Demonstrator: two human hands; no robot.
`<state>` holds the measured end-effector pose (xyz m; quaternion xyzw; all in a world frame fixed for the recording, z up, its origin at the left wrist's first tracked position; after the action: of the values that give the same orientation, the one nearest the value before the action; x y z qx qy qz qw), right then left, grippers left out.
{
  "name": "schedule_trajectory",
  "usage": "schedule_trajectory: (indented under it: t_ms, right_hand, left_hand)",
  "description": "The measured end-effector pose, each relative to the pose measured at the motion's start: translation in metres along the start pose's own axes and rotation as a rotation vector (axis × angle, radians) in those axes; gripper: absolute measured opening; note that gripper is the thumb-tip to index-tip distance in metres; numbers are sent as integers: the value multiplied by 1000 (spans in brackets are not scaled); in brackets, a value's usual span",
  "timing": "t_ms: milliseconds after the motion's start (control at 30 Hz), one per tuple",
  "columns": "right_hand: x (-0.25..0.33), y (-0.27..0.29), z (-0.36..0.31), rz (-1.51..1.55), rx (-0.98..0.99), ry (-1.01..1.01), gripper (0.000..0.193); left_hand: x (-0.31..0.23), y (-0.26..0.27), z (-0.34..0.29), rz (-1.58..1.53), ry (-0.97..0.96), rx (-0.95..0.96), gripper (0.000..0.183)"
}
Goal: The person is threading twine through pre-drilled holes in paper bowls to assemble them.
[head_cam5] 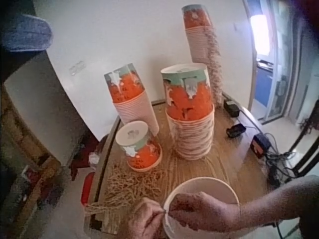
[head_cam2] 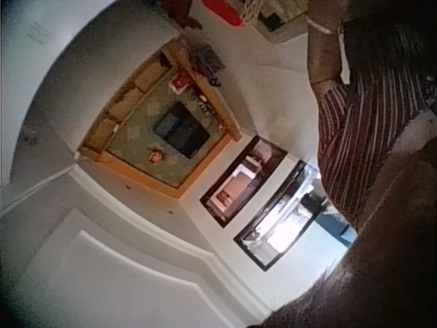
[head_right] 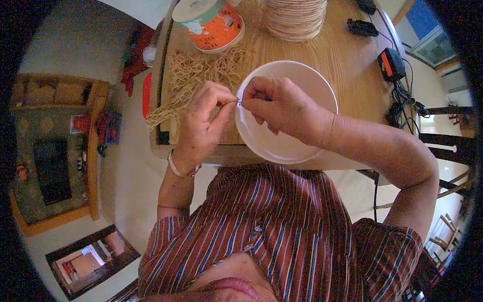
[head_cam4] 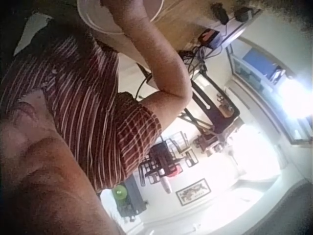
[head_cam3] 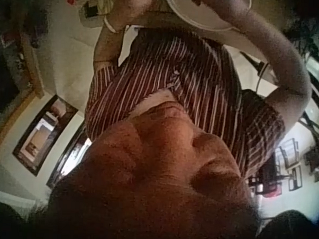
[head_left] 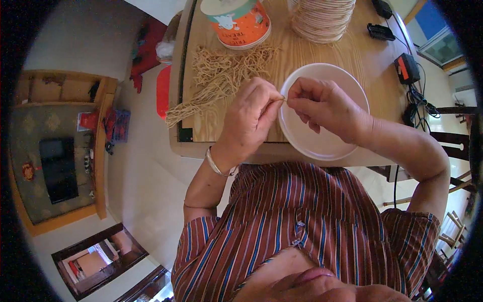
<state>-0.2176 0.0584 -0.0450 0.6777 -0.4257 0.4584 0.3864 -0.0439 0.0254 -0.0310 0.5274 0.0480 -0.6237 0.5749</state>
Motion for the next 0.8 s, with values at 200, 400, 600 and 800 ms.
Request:
schedule_trajectory:
  t_ms: [200, 400, 600, 800]
  right_hand:
    - [-6, 1, -1, 78, 11, -125, 14]
    - [-10, -2, -1, 135, 37, -198, 9]
    - [-12, -3, 0, 130, 53, -204, 9]
    - [-14, -4, 1, 97, 60, -227, 9]
  left_hand:
    - [7, 3, -8, -33, 67, -93, 14]
    - [23, -10, -27, -163, 239, -121, 15]
    - [29, -19, -36, -293, 345, -122, 18]
    - [32, -20, -38, -326, 354, -116, 19]
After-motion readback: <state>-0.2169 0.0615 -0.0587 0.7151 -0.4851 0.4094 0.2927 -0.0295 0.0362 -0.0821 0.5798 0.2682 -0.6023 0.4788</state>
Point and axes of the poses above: each hand's wrist, its own z-axis towards the middle knuckle, its own y-axis out of the back of the hand, x = y × z, the point moved 3 cm from there along z, towards the middle knuckle, and after that the axes turned 6 degrees about -z, right-handed, at the moved point
